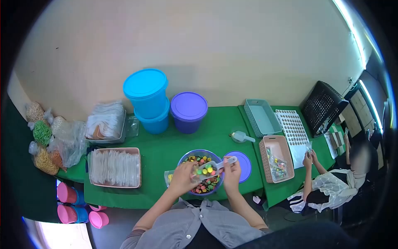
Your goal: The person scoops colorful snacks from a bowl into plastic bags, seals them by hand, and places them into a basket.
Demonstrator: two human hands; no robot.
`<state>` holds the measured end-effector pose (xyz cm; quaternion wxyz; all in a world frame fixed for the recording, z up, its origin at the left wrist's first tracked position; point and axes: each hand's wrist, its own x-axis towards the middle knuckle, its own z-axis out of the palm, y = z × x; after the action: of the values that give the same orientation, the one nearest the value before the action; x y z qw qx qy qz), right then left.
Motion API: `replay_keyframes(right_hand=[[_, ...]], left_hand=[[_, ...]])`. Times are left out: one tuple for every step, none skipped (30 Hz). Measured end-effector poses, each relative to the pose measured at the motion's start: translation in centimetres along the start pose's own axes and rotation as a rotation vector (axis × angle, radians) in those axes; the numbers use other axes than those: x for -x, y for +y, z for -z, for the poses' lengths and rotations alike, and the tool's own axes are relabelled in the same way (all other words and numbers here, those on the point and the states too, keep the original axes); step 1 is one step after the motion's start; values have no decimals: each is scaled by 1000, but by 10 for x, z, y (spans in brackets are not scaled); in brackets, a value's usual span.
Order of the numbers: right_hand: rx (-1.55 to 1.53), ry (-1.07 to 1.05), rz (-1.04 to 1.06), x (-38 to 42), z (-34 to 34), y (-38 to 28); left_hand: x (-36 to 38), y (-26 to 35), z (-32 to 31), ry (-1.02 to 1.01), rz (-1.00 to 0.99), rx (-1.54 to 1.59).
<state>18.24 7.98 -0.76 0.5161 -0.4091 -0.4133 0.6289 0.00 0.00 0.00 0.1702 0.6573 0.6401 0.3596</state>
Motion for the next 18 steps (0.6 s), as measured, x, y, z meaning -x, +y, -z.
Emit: replay_keyframes(right_hand=[[61,-66,102,8,-12,-8],[122,-133,205,15,-19,-17],[139,-129,194,22,-15,-31],[215,-175,318,27,-18,-42],[291,-220,437,31,-20,-47],[286,-217,433,35,-20,-48],[258,-134,540,37,-17,-49],[228,-52,646,38,-14,-49],[227,-53,643,35,-11,-51],[178,-11,664,30,-9,-52],[128,31,685,25,-9,-52],[123,26,523,19,-13,-53],[125,25,521,15,-11,-48],[175,-110,258,7,-5,-36],[223,-242,-6,-3,1,-21],[279,-323,-76,-6,3,-7],[278,-324,-77,-5,11,3],[506,-334,-93,-2,11,2]], left_hand=[[-3,5,3,-12,-28,8],[-5,9,5,-23,-56,15],[-5,17,-1,-26,-47,32],[-7,19,2,0,-54,70],[-7,21,4,23,-57,106],[-6,22,8,17,-54,102],[-5,23,10,66,-11,161],[-5,23,12,116,33,217],[-5,21,12,116,36,217],[-4,17,12,183,72,395],[-3,14,14,251,108,573],[-4,11,18,247,115,663],[-6,15,24,248,118,664],[-8,20,31,294,124,896],[-9,22,35,339,127,1129],[-10,17,36,340,101,1126],[-9,12,39,340,102,1125],[-10,10,42,274,56,1177]])
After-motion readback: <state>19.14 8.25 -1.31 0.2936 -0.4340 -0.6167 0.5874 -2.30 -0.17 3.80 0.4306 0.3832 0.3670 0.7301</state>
